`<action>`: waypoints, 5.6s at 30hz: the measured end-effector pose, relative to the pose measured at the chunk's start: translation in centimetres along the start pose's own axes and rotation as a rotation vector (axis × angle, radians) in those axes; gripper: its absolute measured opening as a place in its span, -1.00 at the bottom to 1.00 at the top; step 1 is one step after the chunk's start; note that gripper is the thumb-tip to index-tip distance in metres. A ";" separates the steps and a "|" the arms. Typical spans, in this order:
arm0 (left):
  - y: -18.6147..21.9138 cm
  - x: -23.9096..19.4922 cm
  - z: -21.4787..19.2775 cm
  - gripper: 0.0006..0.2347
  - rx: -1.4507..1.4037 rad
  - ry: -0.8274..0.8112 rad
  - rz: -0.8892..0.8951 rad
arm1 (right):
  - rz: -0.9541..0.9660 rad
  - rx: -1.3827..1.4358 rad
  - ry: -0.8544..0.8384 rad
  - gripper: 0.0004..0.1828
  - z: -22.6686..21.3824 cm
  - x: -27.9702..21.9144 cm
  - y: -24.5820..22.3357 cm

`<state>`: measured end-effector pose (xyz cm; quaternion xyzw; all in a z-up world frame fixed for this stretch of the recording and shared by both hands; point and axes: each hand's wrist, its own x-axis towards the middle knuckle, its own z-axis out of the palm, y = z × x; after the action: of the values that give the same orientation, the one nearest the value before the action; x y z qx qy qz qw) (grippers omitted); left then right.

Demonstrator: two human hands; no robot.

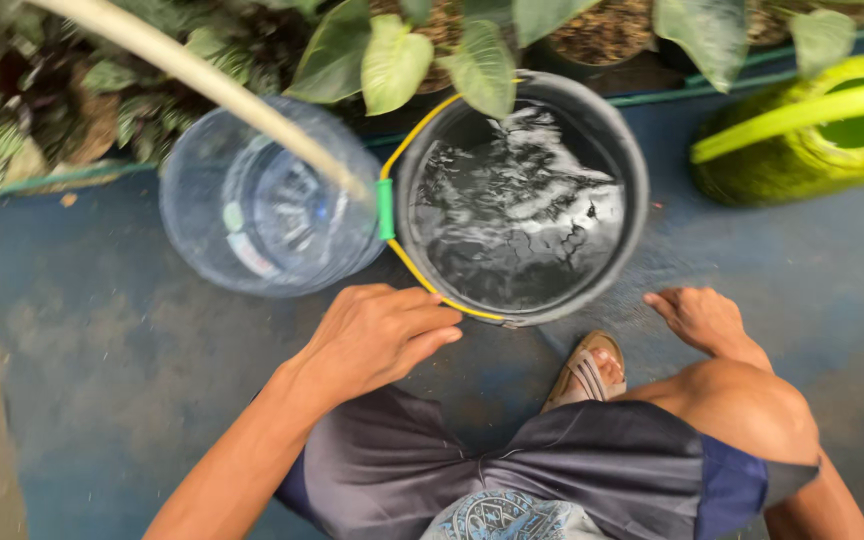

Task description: The person sits on the ground and uses a hose to fill a black bucket and a clear plastic jug with water. They briefly handle a small white cap and a green watering can, then continue filling the containers and adjust the hose.

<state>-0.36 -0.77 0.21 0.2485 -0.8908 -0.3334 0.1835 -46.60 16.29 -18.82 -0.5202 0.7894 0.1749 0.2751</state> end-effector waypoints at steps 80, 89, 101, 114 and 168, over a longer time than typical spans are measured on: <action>-3.5 0.9 -2.4 -0.87 0.250 0.441 -0.241 | -0.235 0.273 0.836 -0.68 -25.4 18.7 -5.5; -3.8 0.8 -2.8 -0.84 0.268 0.550 -0.313 | -0.170 0.275 0.749 -0.70 -25.4 19.1 -4.7; -5.0 0.7 -2.3 -0.87 0.270 0.481 -0.375 | -0.170 0.303 0.717 -0.60 -25.6 18.2 -4.8; -4.2 0.9 -2.2 -0.88 0.278 0.487 -0.389 | -0.133 0.325 0.704 -0.55 -25.6 15.8 -5.8; -4.5 0.4 -2.0 -0.81 0.271 0.389 -0.371 | -0.081 0.239 0.673 -0.54 -25.0 15.6 -5.9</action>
<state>1.73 -4.98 -1.38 0.4884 -0.8147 -0.1854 0.2518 -52.24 -11.39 -8.68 -0.5438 0.8293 -0.1111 0.0653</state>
